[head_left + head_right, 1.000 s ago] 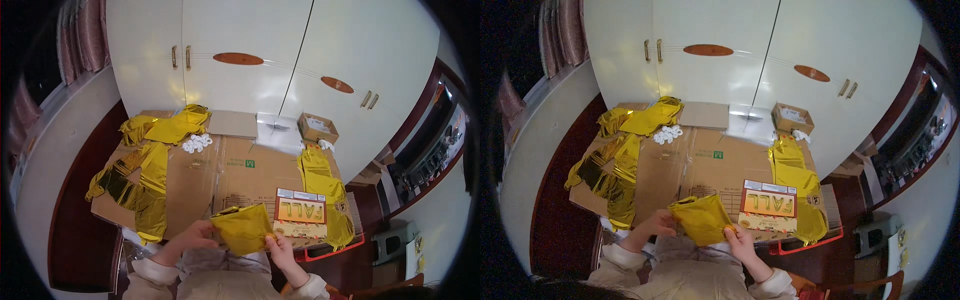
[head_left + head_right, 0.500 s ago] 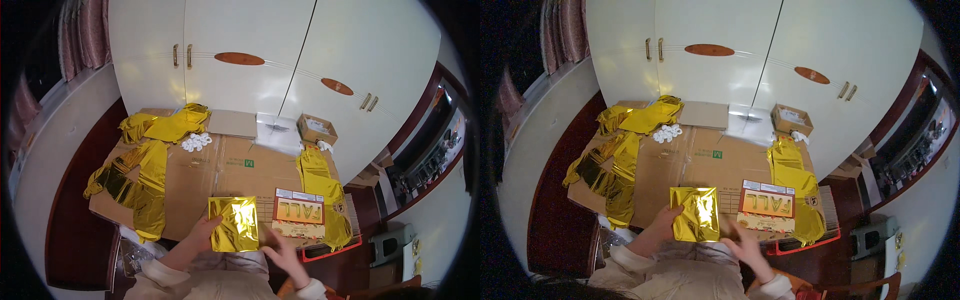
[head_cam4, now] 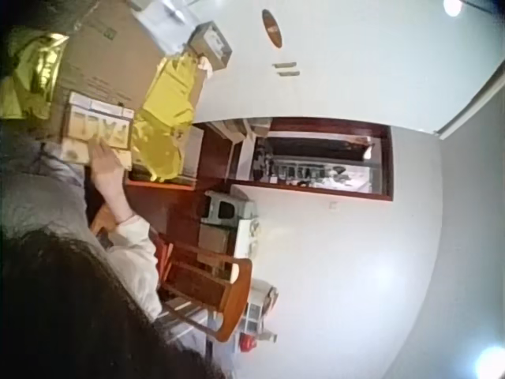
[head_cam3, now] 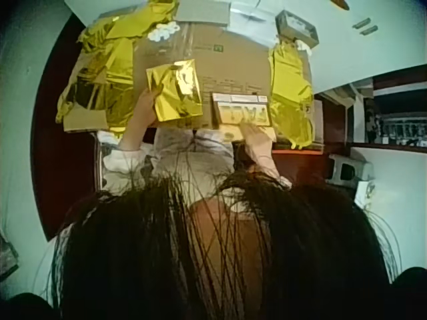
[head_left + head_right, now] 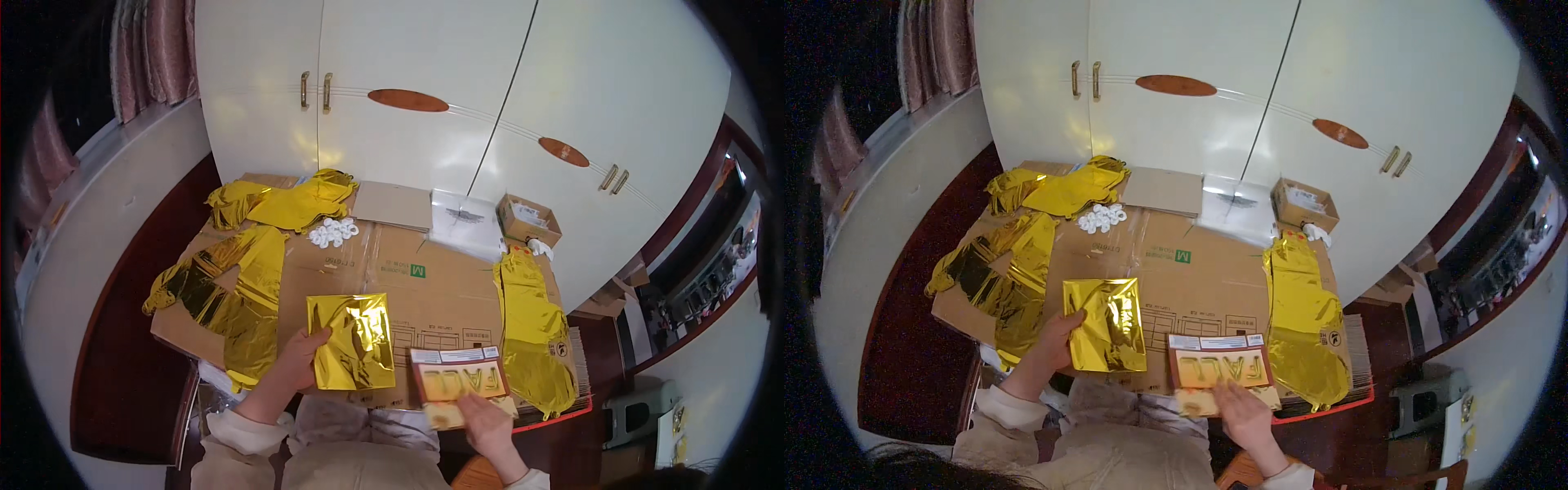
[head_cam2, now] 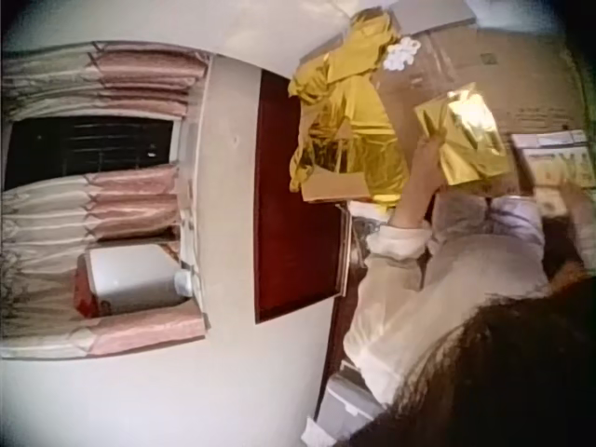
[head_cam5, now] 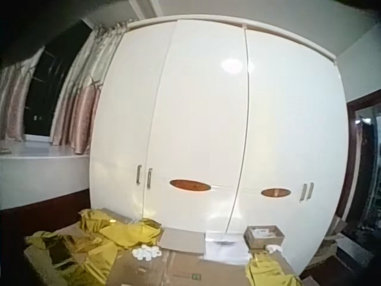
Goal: Folding gold-colored sheets and placing them into cardboard boxes or envelopes.
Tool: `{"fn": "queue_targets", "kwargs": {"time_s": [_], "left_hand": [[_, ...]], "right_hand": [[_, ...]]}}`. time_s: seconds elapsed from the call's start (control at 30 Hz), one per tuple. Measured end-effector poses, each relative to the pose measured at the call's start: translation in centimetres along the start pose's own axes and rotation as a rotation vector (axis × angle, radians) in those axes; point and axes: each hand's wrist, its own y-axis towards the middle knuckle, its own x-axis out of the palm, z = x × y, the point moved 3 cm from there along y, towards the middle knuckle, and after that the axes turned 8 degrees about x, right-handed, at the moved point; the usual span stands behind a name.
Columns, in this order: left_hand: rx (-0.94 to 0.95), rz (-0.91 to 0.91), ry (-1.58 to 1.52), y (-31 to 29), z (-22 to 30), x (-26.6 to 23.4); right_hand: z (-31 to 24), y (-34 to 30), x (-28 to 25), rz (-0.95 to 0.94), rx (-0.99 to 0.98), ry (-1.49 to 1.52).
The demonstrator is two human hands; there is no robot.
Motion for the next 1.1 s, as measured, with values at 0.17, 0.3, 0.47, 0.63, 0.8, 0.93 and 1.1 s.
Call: {"fn": "queue_targets", "kwargs": {"time_s": [0.17, 0.3, 0.47, 0.63, 0.8, 0.93, 1.1], "left_hand": [[0.029, -0.214, 0.119, -1.8, 4.3, 3.2], [-0.158, -0.469, 0.299, -0.9, 5.8, 6.6], [-0.355, -0.709, 0.545, 1.8, 3.9, 8.1], [-0.557, -0.906, 0.828, 3.7, 1.6, 8.9], [-0.713, -0.96, 0.78, 7.7, -3.1, 9.0], [-0.857, -0.978, 0.766, 9.4, -5.3, 10.0], [-0.823, -1.02, 0.84, 10.4, -6.1, 11.2]], "right_hand": [[1.5, 3.9, -4.5, 0.33, 0.503, 0.63], [2.7, 8.3, -2.0, 0.015, 0.725, 1.286], [4.2, 9.9, 4.1, -0.412, 0.768, 1.251], [7.7, 14.1, 7.3, -0.617, 0.399, 0.878], [6.8, 17.5, 6.9, -0.344, 0.351, 0.756], [5.9, 14.9, 6.8, -0.411, 0.518, 1.657], [5.2, 12.4, 6.0, -0.387, 0.476, 1.011]]}}
